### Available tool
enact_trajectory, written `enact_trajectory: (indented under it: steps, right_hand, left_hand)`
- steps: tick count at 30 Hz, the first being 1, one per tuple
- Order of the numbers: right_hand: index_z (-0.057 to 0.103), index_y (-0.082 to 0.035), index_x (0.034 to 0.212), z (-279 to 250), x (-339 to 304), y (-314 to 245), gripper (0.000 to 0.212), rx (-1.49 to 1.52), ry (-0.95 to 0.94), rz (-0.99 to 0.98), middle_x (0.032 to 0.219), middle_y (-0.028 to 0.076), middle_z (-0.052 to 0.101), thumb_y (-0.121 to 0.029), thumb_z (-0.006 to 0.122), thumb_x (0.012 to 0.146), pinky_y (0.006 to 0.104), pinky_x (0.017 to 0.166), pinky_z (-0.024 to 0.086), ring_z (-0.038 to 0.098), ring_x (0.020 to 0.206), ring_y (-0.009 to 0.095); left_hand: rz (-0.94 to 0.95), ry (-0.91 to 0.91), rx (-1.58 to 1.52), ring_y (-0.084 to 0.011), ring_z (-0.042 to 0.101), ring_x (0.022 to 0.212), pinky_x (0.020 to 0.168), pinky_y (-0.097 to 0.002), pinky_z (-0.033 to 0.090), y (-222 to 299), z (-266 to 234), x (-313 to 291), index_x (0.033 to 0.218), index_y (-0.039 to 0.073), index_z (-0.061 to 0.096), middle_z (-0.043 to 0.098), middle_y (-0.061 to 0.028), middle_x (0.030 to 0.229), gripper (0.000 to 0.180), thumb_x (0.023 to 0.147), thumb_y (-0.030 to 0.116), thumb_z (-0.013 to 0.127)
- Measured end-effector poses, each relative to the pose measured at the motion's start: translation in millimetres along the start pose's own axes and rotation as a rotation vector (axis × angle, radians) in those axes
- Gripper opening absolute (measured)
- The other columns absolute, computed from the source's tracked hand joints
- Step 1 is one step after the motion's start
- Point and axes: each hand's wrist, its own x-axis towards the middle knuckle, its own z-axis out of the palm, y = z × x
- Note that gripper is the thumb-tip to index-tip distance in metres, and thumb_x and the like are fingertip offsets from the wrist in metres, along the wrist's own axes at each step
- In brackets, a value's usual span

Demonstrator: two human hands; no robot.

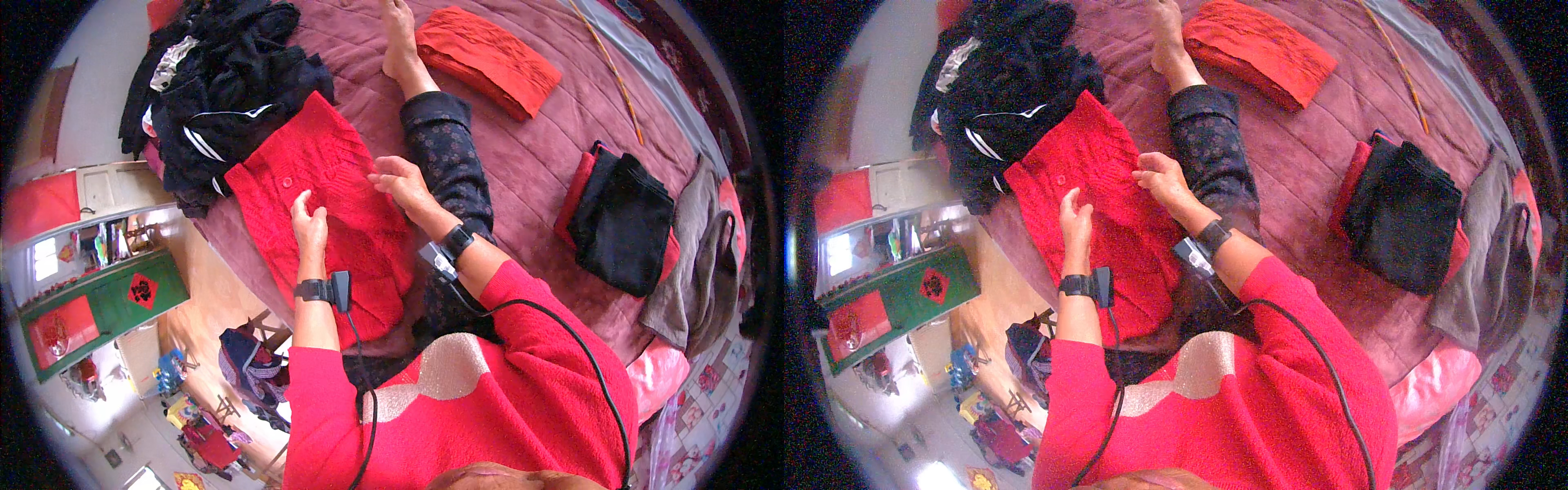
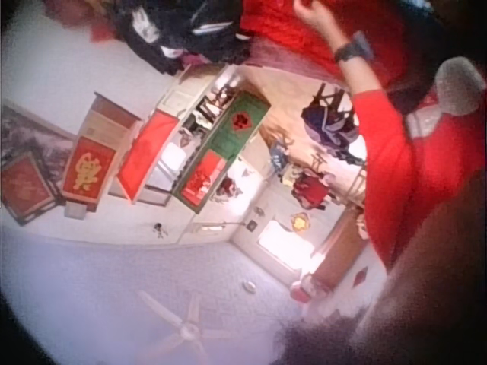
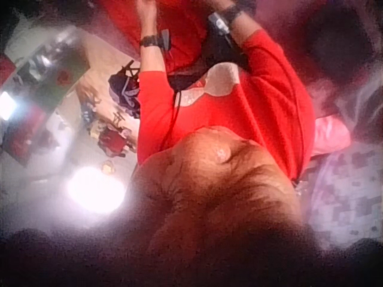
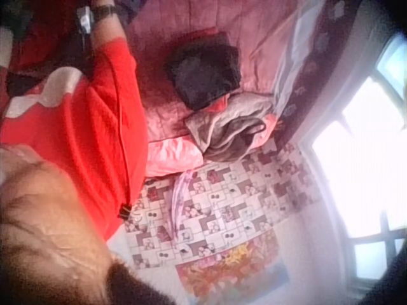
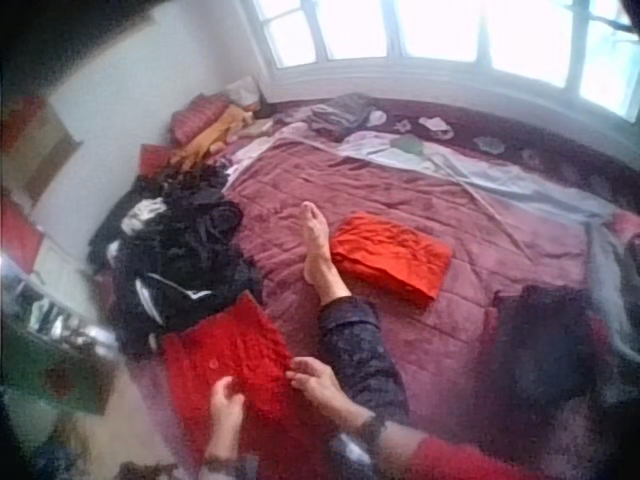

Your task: The person lies on a bed and folds a red knitted cardigan by hand. They smooth the garment, fold the sleeves inward, fold the body in half, and then fold it again into a compact rectangle.

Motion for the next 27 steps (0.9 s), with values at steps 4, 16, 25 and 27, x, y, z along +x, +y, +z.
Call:
enact_trajectory:
  steps: [4,16,25,27]
  right_hand:
    - [0.052,0.005,0.126,1.1,-0.9,-0.9,0.043,0.004,-0.010,0.005,0.118,0.017,0.061,0.003,0.054,0.083,0.0337,0.089,0.050,0.063,0.106,0.026]
    - [0.054,0.004,0.126,0.4,-0.5,-1.0,0.042,-0.036,-0.045,-0.039,0.121,0.016,0.061,0.001,0.056,0.083,0.0345,0.090,0.049,0.063,0.107,0.026]
    - [0.054,0.001,0.129,2.0,1.1,5.9,0.051,-0.177,-0.081,-0.142,0.124,0.017,0.061,-0.019,0.070,0.084,0.0360,0.098,0.046,0.059,0.114,0.026]
    - [0.051,0.001,0.132,3.3,-2.1,2.4,0.063,-0.353,-0.138,-0.365,0.129,0.021,0.057,-0.030,0.073,0.082,0.0383,0.103,0.042,0.054,0.121,0.030]
  left_hand:
    - [-0.034,-0.179,-0.016,-0.0333,0.059,0.114,0.101,-0.0405,0.044,-8.3,11.9,12.6,0.127,0.003,0.055,0.061,-0.0203,0.123,0.053,0.075,0.009,0.064]
    - [-0.060,-0.247,0.089,-0.0179,0.062,0.082,0.076,-0.0325,0.051,-6.2,25.4,10.6,0.110,0.001,0.063,0.065,-0.0071,0.088,0.039,0.076,0.016,0.075]
    - [-0.152,-0.422,-0.050,-0.0083,0.051,0.069,0.063,-0.0266,0.043,19.0,13.6,8.4,0.082,0.006,0.060,0.058,0.0037,0.076,0.015,0.080,0.014,0.073]
    - [-0.157,-0.409,-0.244,-0.0060,0.047,0.066,0.060,-0.0250,0.040,37.4,5.5,4.5,0.080,0.008,0.058,0.053,0.0064,0.074,0.013,0.083,0.011,0.070]
